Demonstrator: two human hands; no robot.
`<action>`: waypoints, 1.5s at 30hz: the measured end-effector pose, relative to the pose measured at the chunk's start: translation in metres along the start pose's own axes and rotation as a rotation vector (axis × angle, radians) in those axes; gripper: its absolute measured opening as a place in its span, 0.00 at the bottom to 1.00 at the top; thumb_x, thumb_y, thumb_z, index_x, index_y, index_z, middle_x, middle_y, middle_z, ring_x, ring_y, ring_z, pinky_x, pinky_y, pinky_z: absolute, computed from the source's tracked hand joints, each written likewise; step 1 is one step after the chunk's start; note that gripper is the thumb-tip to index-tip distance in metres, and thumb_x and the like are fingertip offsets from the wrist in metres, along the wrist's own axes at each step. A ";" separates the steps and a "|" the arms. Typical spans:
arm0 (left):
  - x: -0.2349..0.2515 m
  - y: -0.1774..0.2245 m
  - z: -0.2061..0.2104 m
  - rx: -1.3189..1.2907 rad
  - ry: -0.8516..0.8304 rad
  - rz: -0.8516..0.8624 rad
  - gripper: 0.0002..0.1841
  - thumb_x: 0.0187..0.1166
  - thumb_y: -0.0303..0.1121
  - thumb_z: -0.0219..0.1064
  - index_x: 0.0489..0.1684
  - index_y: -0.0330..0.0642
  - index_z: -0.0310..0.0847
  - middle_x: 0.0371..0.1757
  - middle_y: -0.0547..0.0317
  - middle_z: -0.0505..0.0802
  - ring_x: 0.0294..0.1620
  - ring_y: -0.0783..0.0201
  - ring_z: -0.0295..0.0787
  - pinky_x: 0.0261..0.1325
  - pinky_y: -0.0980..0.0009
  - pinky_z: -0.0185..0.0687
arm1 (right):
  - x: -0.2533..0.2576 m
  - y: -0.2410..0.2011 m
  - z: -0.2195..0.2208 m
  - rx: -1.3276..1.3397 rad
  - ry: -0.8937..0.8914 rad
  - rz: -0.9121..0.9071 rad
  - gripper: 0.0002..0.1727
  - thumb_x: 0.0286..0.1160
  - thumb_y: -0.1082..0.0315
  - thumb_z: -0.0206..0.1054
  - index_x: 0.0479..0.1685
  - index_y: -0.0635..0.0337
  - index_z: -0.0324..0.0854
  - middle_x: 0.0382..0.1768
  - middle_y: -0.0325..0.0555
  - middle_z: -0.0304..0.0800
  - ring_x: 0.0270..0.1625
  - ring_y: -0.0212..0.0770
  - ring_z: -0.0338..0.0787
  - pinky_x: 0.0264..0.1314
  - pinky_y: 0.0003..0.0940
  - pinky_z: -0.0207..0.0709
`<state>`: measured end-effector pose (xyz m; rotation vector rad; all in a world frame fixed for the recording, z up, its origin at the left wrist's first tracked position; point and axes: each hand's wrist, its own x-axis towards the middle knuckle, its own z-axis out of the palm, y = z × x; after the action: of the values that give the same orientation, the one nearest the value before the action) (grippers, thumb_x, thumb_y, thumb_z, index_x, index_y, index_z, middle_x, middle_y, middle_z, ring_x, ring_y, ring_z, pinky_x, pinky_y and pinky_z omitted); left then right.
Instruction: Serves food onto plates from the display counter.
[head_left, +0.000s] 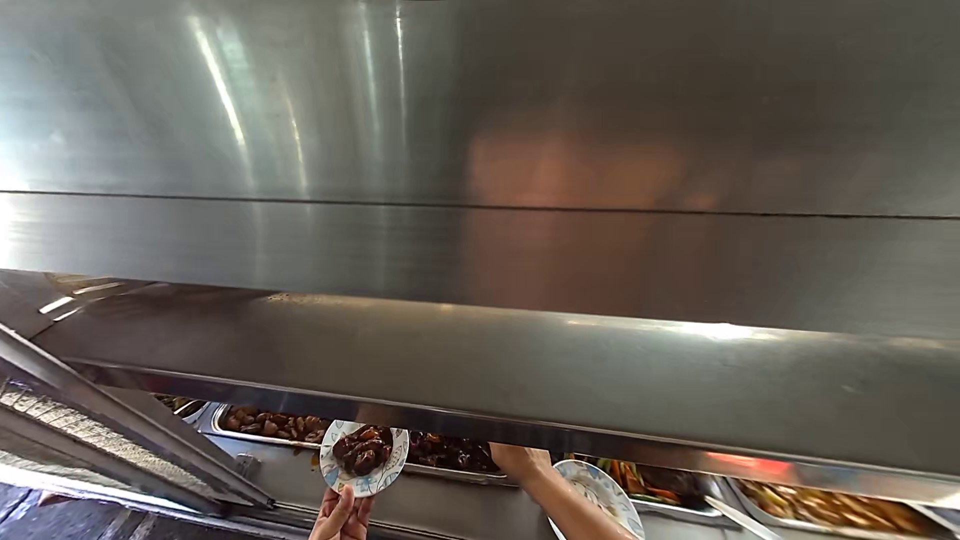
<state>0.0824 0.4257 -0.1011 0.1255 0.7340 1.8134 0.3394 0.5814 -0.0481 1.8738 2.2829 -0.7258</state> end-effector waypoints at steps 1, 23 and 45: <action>-0.001 0.001 0.002 0.002 0.006 0.001 0.13 0.89 0.21 0.41 0.60 0.44 0.67 0.46 0.54 0.96 0.44 0.61 0.97 0.56 0.64 0.93 | -0.007 -0.006 -0.004 -0.072 0.007 -0.008 0.21 0.90 0.58 0.51 0.63 0.57 0.86 0.63 0.59 0.91 0.72 0.61 0.86 0.72 0.64 0.74; -0.003 0.026 -0.012 -0.009 0.016 0.031 0.12 0.90 0.22 0.40 0.58 0.45 0.66 0.44 0.56 0.96 0.43 0.63 0.97 0.56 0.66 0.93 | 0.001 0.004 0.031 0.370 -0.031 0.068 0.17 0.83 0.55 0.63 0.54 0.52 0.93 0.52 0.49 0.96 0.61 0.50 0.92 0.67 0.58 0.79; 0.029 -0.040 0.046 -0.100 -0.008 -0.242 0.13 0.87 0.17 0.45 0.61 0.39 0.68 0.45 0.47 0.94 0.41 0.55 0.97 0.50 0.61 0.95 | -0.056 -0.041 -0.037 -0.029 0.449 -0.181 0.19 0.87 0.58 0.58 0.58 0.59 0.90 0.59 0.62 0.93 0.69 0.64 0.88 0.70 0.68 0.76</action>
<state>0.1244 0.4781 -0.0932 -0.0213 0.6236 1.6129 0.3219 0.5409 0.0175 1.9990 2.7372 -0.3035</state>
